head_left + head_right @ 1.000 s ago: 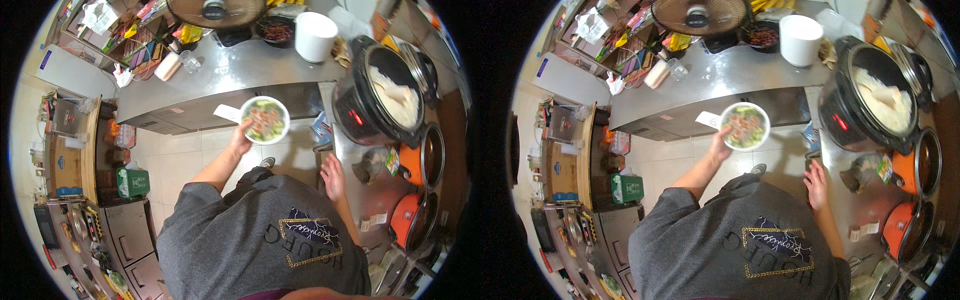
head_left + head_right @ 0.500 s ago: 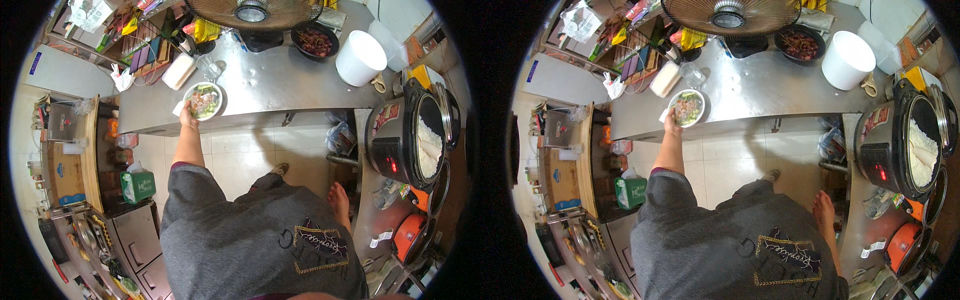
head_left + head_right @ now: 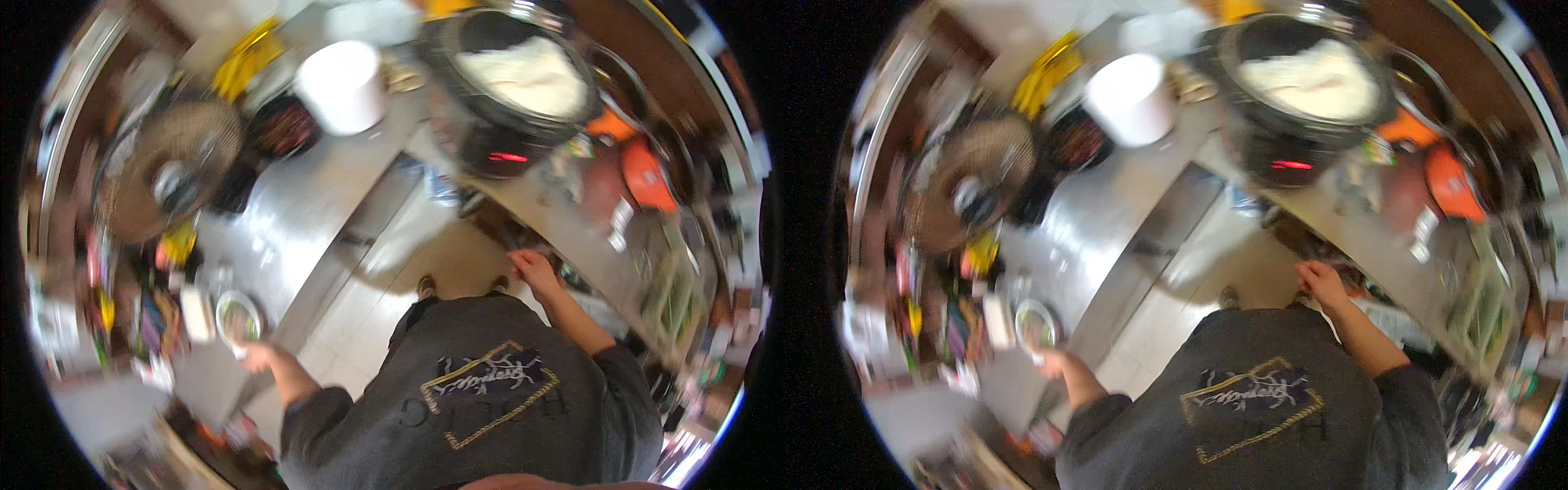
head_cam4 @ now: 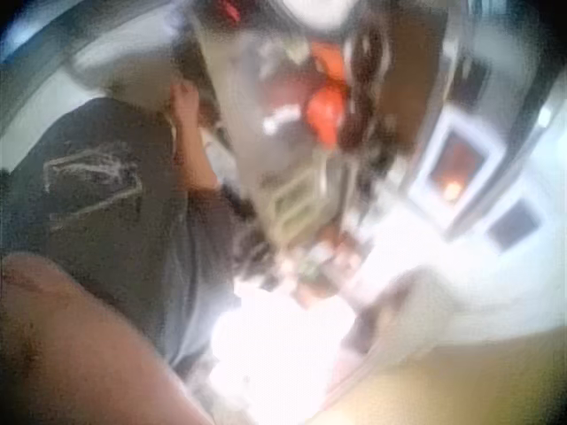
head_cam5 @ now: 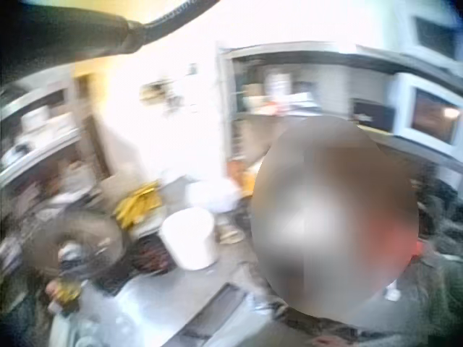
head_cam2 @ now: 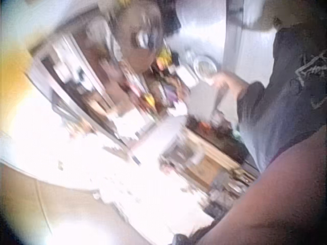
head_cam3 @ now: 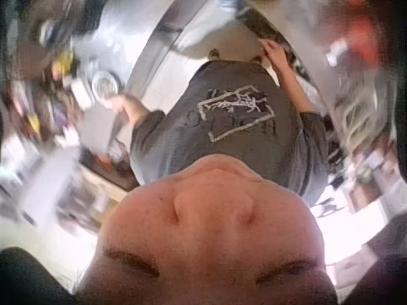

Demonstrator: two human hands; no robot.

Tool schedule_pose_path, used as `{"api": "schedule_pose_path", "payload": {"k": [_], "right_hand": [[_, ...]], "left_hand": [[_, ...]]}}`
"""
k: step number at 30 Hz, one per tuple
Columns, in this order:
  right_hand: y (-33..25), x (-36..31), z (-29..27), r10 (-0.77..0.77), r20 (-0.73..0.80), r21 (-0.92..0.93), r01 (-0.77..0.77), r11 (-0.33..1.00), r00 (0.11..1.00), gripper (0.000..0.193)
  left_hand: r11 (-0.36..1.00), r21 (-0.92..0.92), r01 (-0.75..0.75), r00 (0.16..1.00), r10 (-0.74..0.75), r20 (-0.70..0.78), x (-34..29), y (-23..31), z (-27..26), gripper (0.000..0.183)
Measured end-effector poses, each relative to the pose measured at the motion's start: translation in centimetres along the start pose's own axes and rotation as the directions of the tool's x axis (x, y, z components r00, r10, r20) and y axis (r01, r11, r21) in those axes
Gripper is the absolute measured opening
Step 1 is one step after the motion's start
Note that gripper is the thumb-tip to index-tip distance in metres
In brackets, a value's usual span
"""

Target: The person scoops rice into a bowl, adds cooked vegetables and a meat sauce, then seals the bowl with a lid. They place the bowl into a plastic bag, add a receipt, and tie the bag. The person also fills a plastic cup with water and places it into the bag before closing it.

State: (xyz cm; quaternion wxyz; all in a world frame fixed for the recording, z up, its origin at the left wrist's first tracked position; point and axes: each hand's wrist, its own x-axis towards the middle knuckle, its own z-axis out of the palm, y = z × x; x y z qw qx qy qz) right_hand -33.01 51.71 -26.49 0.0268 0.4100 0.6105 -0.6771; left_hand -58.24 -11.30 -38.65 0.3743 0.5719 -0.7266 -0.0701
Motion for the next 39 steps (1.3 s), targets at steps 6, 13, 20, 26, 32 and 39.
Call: {"api": "schedule_pose_path", "payload": {"k": [6, 13, 20, 26, 32, 39], "right_hand": [[-6.1, -3.8, -8.9, -0.201, -0.325, 0.142, 0.258, 0.956, 0.924, 0.021], [-13.9, -10.3, -30.2, -0.679, -0.676, -0.462, 0.552, 0.694, 0.288, 0.025], [-26.3, -14.8, -53.9, -0.637, -0.756, -0.62, 0.471, 0.627, -0.148, 0.043], [-34.6, -13.2, -62.0, -0.614, -0.762, -0.647, 0.219, 0.73, -0.205, 0.044], [-34.6, -13.2, -62.4, -0.852, -0.412, -0.782, -0.354, 0.513, -0.323, 0.034], [-39.5, -12.4, -58.6, -0.81, -0.461, -0.78, -0.269, 0.564, -0.362, 0.058]], "left_hand": [[0.967, -0.111, -0.227, 0.942, 0.248, 0.226, -7.4, 6.3, -6.4, 0.058], [0.587, -0.754, -0.295, 0.758, 0.624, 0.189, -22.6, 15.0, -17.9, 0.045], [0.203, -0.975, -0.091, 0.461, 0.877, 0.139, -34.2, 18.8, -31.8, 0.035], [0.099, -0.991, 0.085, 0.188, 0.976, 0.114, -39.6, 17.8, -41.2, 0.028], [0.071, -0.992, 0.109, 0.035, 0.997, 0.075, -41.5, 18.9, -46.9, 0.024], [-0.372, -0.877, 0.302, -0.09, 0.905, -0.415, -47.6, 26.5, -56.3, 0.026]]}}
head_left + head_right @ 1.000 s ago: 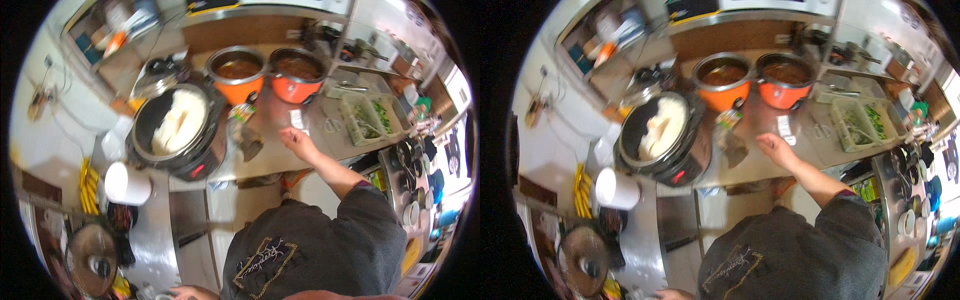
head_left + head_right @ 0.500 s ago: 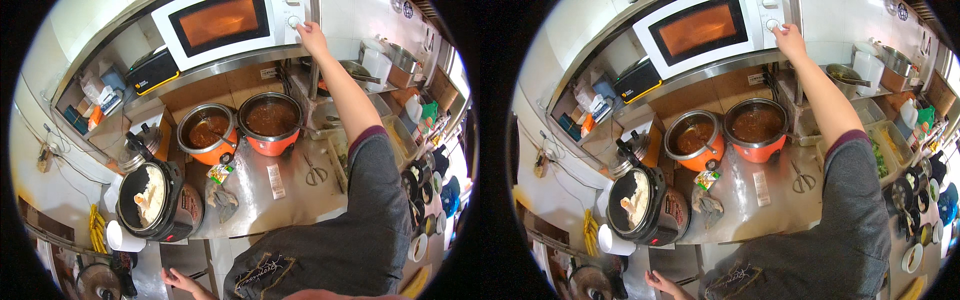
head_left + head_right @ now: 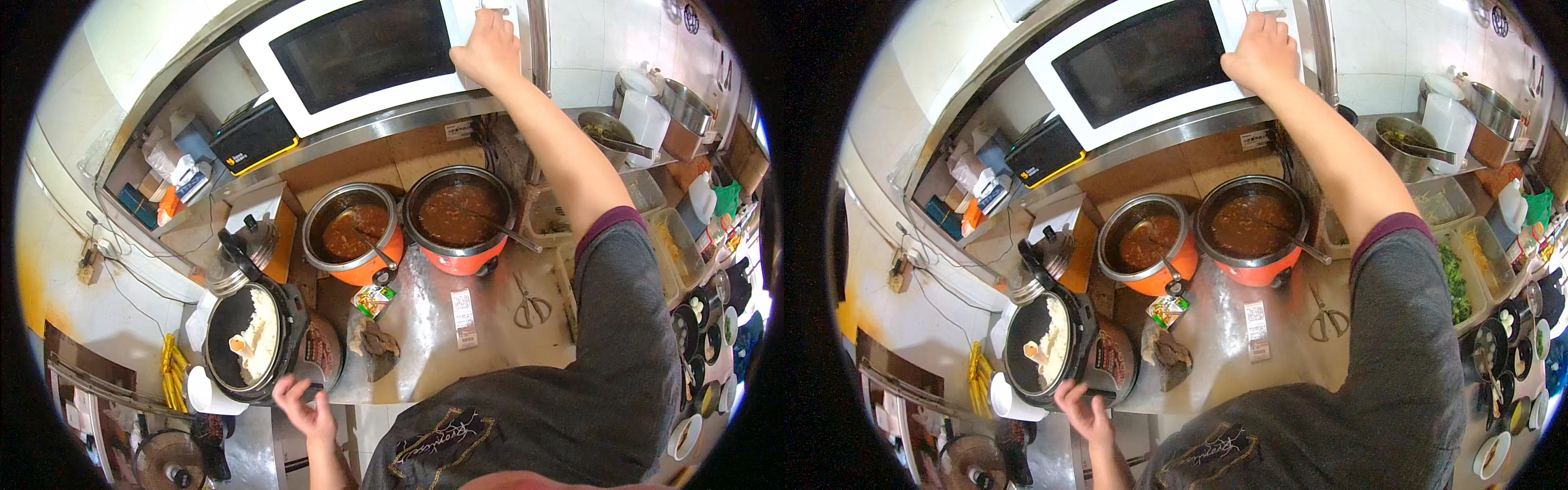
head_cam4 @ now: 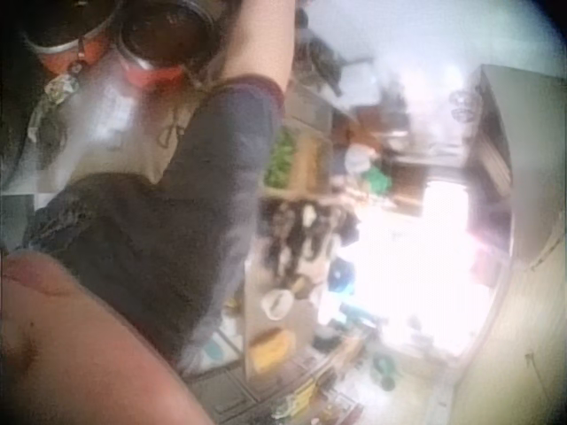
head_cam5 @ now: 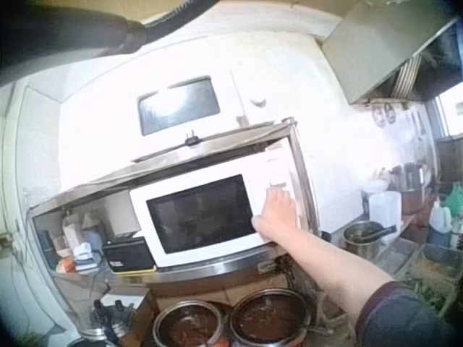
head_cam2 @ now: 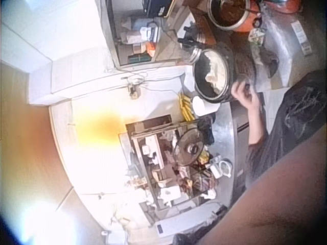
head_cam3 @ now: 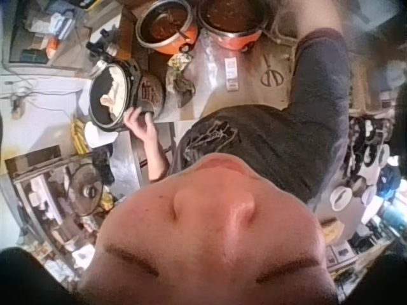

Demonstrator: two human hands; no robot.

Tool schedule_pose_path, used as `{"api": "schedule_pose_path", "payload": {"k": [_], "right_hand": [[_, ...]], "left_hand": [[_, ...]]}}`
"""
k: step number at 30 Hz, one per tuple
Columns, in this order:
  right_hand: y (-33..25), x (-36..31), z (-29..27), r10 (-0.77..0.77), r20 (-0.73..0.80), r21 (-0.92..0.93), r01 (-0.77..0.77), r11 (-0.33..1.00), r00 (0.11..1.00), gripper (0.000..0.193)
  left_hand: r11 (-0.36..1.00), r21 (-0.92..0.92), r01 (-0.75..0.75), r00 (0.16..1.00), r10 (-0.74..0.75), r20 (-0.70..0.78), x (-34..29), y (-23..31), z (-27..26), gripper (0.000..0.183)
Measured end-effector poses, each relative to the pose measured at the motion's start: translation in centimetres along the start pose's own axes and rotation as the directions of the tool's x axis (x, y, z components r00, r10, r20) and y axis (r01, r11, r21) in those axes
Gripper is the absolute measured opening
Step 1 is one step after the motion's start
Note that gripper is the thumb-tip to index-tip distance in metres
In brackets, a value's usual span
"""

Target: The person scoops rice into a bowl, adds cooked vegetables and a meat sauce, then seals the bowl with a lid. They place the bowl into a plastic bag, add a receipt, and tie the bag. The person also fills a plastic cup with water and places it into the bag before closing it.

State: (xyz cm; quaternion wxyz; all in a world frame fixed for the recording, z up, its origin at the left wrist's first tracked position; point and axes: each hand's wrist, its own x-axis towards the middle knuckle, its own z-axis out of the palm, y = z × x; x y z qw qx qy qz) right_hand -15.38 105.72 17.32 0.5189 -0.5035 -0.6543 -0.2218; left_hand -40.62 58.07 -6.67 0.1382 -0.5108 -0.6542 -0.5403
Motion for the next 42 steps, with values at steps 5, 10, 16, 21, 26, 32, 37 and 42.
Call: {"api": "schedule_pose_path", "payload": {"k": [5, 10, 16, 21, 26, 32, 37, 42], "right_hand": [[-0.8, 0.2, 1.1, 0.078, -0.095, 0.104, -0.068, 0.992, 0.992, 0.055], [-1.9, 0.6, 0.1, 0.122, -0.01, 0.048, -0.121, 0.991, 0.993, 0.057], [-2.9, -5.9, -7.2, -0.076, -0.187, 0.63, 0.179, 0.756, 0.979, 0.056], [-2.4, -5.4, -6.4, -0.027, -0.174, 0.778, 0.154, 0.609, 0.984, 0.012], [-5.6, 0.3, 0.4, -0.364, -0.018, 0.378, 0.343, 0.86, 0.931, 0.016], [-8.7, 4.4, 6.6, -0.382, 0.317, 0.163, 0.347, 0.924, 0.868, 0.016], [-9.2, 5.6, 9.8, -0.469, 0.409, -0.001, 0.514, 0.858, 0.783, 0.015], [-8.8, 5.9, 9.8, -0.631, 0.287, -0.045, 0.668, 0.743, 0.721, 0.011]], "left_hand": [[0.893, -0.271, -0.36, 0.888, 0.417, 0.195, 8.2, 5.3, 6.1, 0.027], [0.75, -0.419, -0.511, 0.719, 0.64, 0.27, 14.0, 10.3, 10.7, 0.036], [0.707, -0.477, -0.522, 0.757, 0.642, 0.121, 17.1, 11.0, 11.4, 0.07], [0.606, -0.745, -0.278, 0.949, 0.296, -0.113, 17.6, 9.4, 11.9, 0.099], [0.498, -0.866, -0.045, 0.923, -0.31, -0.227, 17.0, 7.3, 10.2, 0.097], [-0.059, -0.996, -0.074, 0.982, -0.176, -0.062, 16.6, 4.4, 9.3, 0.082], [0.092, -0.995, -0.047, 0.908, -0.412, -0.081, 15.3, 2.1, 13.9, 0.06], [0.18, -0.938, 0.296, 0.879, -0.435, 0.194, 14.9, 2.4, 19.4, 0.046]]}}
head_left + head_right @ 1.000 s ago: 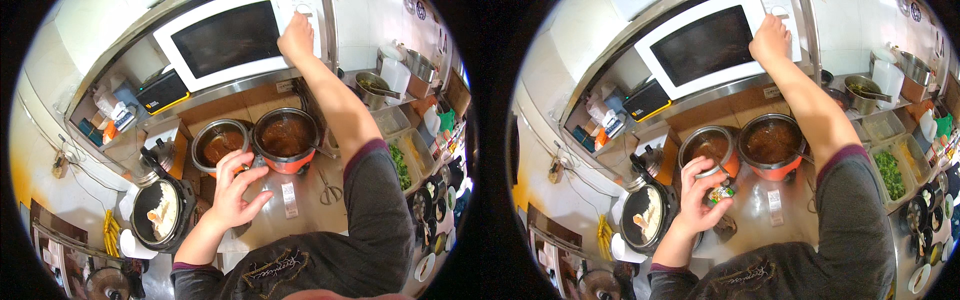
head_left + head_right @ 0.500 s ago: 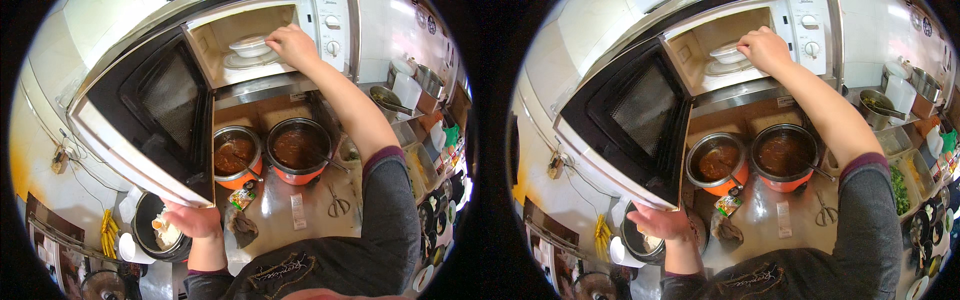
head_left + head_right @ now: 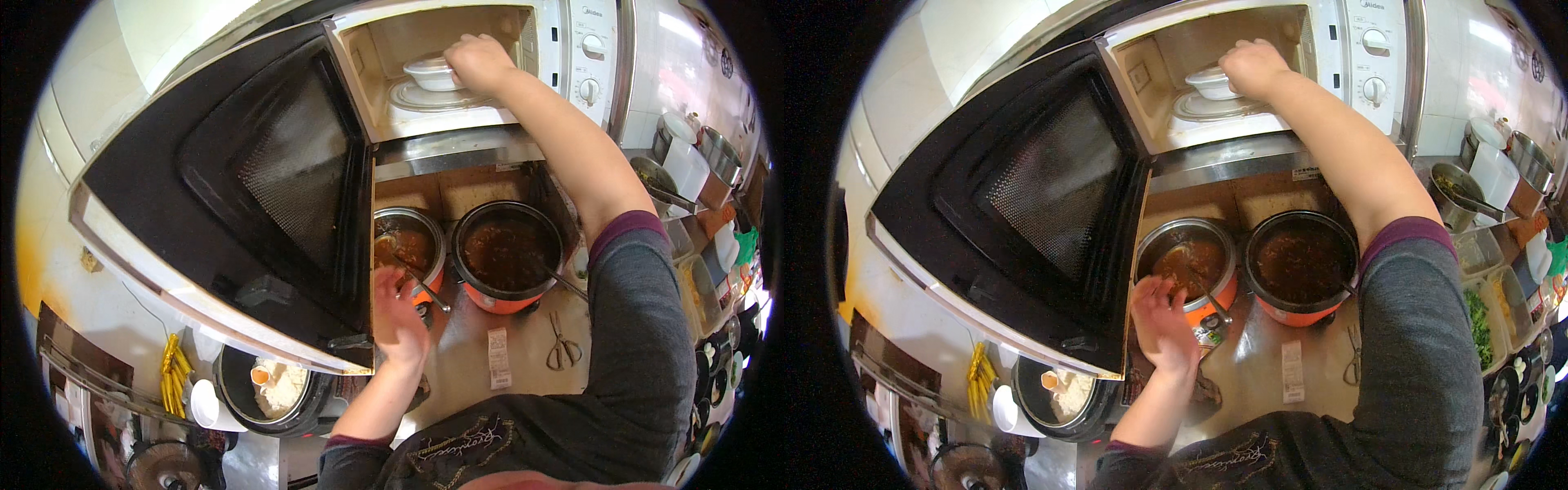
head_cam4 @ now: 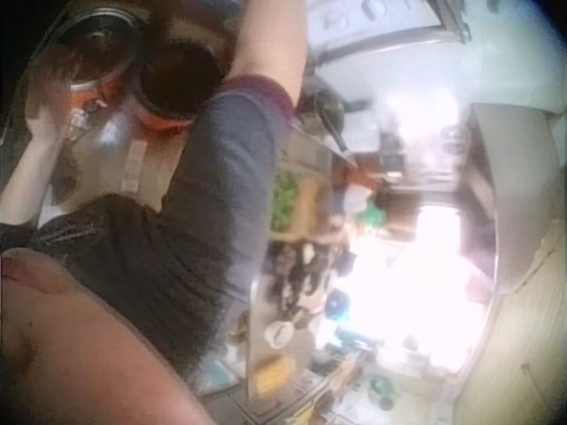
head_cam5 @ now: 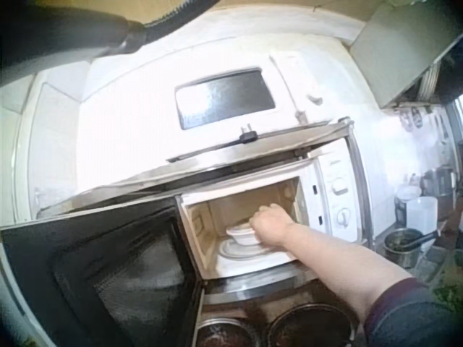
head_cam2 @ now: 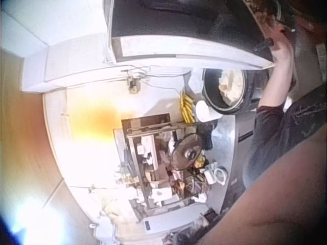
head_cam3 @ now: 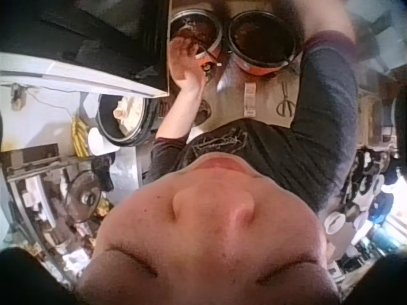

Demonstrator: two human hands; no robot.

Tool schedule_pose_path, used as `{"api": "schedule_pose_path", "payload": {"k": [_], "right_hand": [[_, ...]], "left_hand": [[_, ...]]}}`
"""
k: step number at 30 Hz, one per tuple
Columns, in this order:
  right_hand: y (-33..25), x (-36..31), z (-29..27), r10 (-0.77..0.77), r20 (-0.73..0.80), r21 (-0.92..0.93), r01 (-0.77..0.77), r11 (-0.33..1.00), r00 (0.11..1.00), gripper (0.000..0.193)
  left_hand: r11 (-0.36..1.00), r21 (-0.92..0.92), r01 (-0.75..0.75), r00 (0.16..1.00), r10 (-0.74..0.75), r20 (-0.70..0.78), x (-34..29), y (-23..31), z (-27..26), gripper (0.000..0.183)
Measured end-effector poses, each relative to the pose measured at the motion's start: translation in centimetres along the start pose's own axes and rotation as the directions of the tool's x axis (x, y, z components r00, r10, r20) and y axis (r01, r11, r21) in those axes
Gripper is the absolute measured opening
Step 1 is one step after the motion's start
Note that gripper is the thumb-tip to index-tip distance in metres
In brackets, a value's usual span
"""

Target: The person scoops rice into a bowl, adds cooked vegetables and a meat sauce, then seals the bowl with a lid. They place the bowl into a plastic bag, add a receipt, and tie the bag. The person also fills a plastic cup with water and places it into the bag before closing it.

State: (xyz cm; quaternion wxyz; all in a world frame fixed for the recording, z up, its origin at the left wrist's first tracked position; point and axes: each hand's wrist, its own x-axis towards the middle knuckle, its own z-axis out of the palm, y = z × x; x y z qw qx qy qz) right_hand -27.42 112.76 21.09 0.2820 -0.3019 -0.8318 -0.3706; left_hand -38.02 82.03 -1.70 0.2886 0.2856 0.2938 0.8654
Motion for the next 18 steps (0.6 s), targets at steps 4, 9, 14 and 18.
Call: {"api": "schedule_pose_path", "payload": {"k": [4, 9, 14, 18], "right_hand": [[0.8, -0.9, -2.3, 0.031, -0.219, 0.126, -0.004, 0.992, 0.975, 0.011], [1.0, -3.9, -6.9, -0.063, -0.375, 0.154, 0.129, 0.98, 0.925, 0.011], [-0.9, -9.9, -12.6, -0.152, -0.422, 0.212, 0.261, 0.942, 0.894, 0.019], [-3.6, -12.2, -17.8, -0.141, -0.598, 0.346, 0.413, 0.842, 0.789, 0.036]], "left_hand": [[0.99, -0.042, 0.131, 0.955, -0.115, 0.274, 4.4, -1.6, 5.7, 0.059], [0.73, -0.358, 0.582, 0.788, -0.397, 0.471, 11.0, -2.7, 15.4, 0.075], [0.479, -0.581, 0.658, 0.723, -0.188, 0.664, 11.3, -3.1, 18.1, 0.071], [0.548, -0.489, 0.678, 0.712, -0.327, 0.621, 7.5, -2.6, 15.1, 0.064]]}}
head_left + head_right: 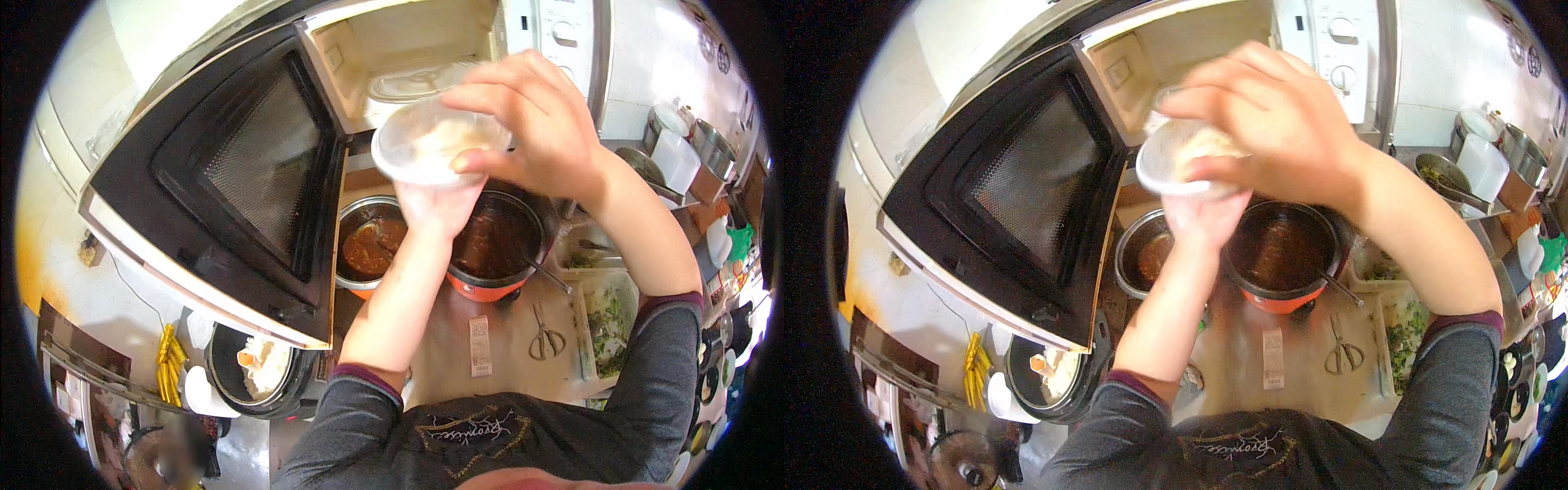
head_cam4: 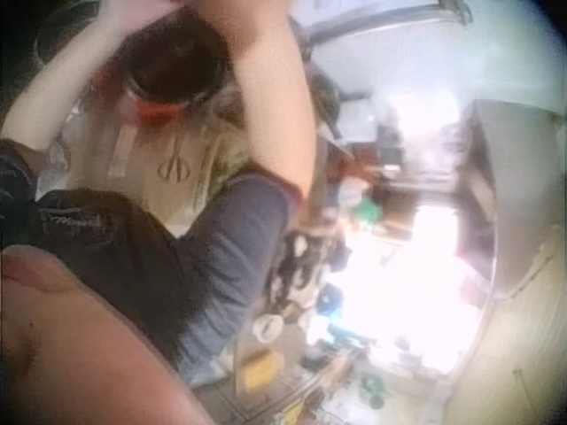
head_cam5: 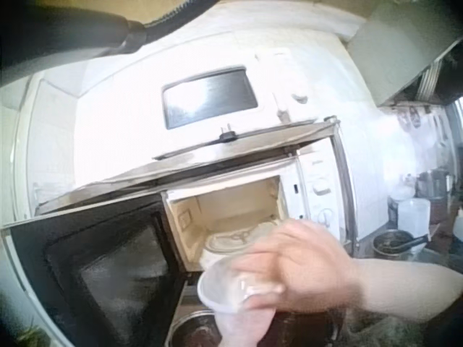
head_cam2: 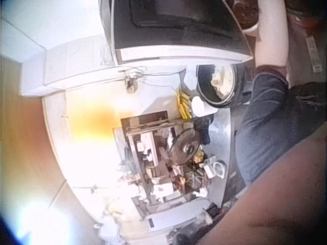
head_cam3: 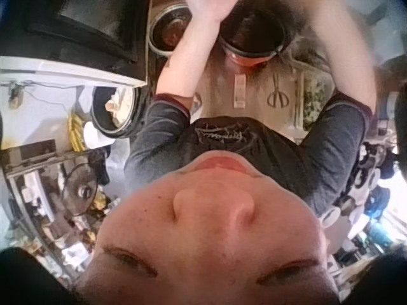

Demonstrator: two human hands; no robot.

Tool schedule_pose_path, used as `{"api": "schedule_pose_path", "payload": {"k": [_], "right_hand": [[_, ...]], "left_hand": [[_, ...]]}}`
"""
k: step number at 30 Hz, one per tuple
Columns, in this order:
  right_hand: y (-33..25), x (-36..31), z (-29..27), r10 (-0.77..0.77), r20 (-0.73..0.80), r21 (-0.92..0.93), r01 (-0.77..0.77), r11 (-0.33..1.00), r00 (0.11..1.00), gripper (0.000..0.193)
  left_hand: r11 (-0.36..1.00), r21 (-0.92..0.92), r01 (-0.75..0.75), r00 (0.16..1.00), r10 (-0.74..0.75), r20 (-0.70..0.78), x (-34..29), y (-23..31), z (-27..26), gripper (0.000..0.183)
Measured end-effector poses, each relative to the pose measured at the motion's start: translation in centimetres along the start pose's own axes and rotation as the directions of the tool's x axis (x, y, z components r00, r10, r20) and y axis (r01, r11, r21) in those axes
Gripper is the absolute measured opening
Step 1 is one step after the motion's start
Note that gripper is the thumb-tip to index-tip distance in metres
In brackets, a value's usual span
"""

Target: The person scoops rice into a bowl, adds cooked vegetables and a meat sauce, then seals the bowl with a lid. They place the bowl into a plastic bag, add a receipt, and tie the bag. The person also fills a plastic cup with water and places it into the bag before closing it.

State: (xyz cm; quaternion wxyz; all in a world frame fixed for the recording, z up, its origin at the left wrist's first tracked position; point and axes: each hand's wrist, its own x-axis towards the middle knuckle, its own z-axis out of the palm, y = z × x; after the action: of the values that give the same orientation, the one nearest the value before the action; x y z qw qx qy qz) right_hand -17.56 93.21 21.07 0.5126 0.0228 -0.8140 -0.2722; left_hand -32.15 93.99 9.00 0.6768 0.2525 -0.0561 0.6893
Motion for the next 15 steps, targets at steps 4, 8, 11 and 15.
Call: {"api": "schedule_pose_path", "payload": {"k": [4, 8, 11, 15], "right_hand": [[-7.3, 5.2, 1.7, -0.246, -0.267, 0.259, 0.315, 0.913, 0.932, 0.034], [-14.0, 9.2, 4.5, -0.495, 0.276, 0.069, 0.496, 0.865, 0.824, 0.044], [-14.0, 7.5, 4.0, -0.383, 0.163, 0.114, 0.368, 0.923, 0.909, 0.043], [-11.9, 0.2, 1.3, -0.013, -0.035, 0.049, 0.015, 0.999, 0.999, 0.044]], "left_hand": [[0.996, 0.067, 0.059, 0.992, -0.051, -0.118, -8.9, -2.0, -1.5, 0.066], [0.986, 0.083, 0.143, 0.95, -0.113, -0.291, -16.8, -2.4, -3.4, 0.067], [0.979, 0.107, 0.173, 0.92, -0.122, -0.371, -21.1, -2.0, -4.2, 0.067], [0.972, 0.204, 0.114, 0.92, -0.026, -0.391, -26.0, -0.2, -4.8, 0.065]]}}
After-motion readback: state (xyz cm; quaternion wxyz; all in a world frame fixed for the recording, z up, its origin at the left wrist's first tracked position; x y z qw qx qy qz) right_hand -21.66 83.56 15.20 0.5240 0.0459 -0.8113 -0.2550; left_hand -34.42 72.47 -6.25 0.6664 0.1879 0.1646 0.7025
